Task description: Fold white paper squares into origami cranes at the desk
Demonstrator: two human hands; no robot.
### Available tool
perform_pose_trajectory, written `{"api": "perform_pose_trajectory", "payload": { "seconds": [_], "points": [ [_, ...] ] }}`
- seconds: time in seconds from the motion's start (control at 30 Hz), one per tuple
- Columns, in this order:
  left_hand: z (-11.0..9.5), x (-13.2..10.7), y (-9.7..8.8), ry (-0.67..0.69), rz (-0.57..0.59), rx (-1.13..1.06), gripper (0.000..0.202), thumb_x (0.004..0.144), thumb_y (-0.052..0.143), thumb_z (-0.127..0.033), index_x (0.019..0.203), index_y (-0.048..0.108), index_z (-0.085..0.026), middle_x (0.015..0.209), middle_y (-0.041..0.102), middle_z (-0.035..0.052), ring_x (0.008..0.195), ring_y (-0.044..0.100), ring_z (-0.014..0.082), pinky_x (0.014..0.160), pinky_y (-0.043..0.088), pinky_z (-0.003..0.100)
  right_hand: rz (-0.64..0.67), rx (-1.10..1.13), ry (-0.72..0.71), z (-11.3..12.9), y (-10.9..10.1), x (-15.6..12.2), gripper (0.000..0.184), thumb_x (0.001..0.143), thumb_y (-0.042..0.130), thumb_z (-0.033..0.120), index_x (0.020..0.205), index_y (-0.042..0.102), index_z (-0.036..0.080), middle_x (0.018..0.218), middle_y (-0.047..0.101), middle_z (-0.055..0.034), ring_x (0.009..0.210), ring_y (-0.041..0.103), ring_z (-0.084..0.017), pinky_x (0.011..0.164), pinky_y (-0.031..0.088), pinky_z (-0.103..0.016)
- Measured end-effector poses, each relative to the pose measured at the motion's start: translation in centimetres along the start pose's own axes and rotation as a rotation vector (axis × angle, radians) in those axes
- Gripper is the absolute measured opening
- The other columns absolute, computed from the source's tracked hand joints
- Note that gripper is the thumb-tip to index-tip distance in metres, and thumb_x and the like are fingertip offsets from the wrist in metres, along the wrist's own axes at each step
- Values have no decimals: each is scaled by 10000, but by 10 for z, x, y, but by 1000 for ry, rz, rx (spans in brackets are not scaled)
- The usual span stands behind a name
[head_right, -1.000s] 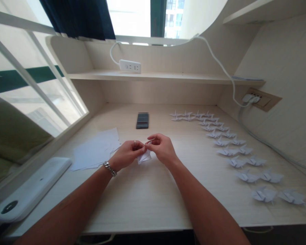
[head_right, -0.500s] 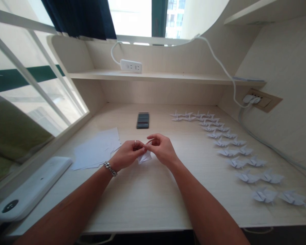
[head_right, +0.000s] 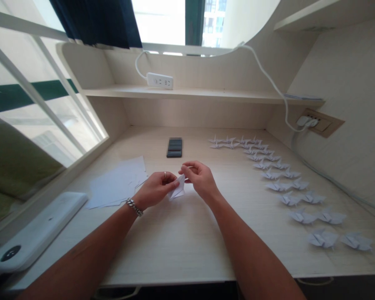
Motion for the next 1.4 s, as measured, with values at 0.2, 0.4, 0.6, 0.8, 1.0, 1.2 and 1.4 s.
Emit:
{"api": "perform_pose_trajectory", "payload": {
  "seconds": [0.2,0.4,0.6,0.8,1.0,1.2,1.4],
  "points": [
    [5,2,0,-22,-30,-173,185,718,658,-301,796,659,-133,766,677,50,672,604,153,603,458,256,-55,-244,-154,4,-4,1,221,670,750,305,833,685,171,637,628,-3,616,587,-147,591,473,-275],
    [12,3,0,-50,-77,-314,408,635,715,-142,1030,615,-130,812,681,59,650,629,144,573,498,255,-91,-234,-165,9,-4,-2,278,668,747,317,901,683,180,736,673,-32,700,628,-179,633,507,-292],
    [11,2,-2,-40,-87,-414,409,654,745,-177,1034,610,-114,690,681,33,657,647,152,626,523,278,-22,-293,-95,1,4,-2,210,682,723,323,827,710,172,717,689,-40,651,618,-177,603,484,-287],
    [10,2,2,-86,-36,-506,421,577,764,-77,967,614,-120,809,724,74,755,684,184,695,531,300,-145,-229,-116,1,-11,2,216,659,740,316,798,702,157,676,674,-42,613,597,-173,562,463,-279],
    [9,1,10,-127,54,-563,351,600,796,-179,916,656,-113,816,713,66,734,667,153,705,529,275,-162,-286,-175,8,-10,-2,183,685,725,303,804,706,166,708,679,-41,616,587,-166,575,464,-283],
    [12,1,5,-137,-17,-551,235,673,758,-276,750,635,-90,606,655,36,570,626,118,589,525,242,-135,-232,-177,8,-4,-3,200,670,749,304,809,694,172,690,667,-26,623,591,-163,579,465,-281],
    [12,1,2,-126,-72,-631,310,614,797,-226,825,610,-97,668,691,55,634,667,160,658,561,304,-4,-20,-75,-1,8,-1,289,634,781,341,843,670,174,756,710,-40,679,641,-178,643,508,-307]
  ]
}}
Point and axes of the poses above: each hand's wrist, its own x-axis towards the middle knuckle, its own y-axis out of the palm, z = x × y, the point moved 9 cm from there along x, towards the middle knuckle
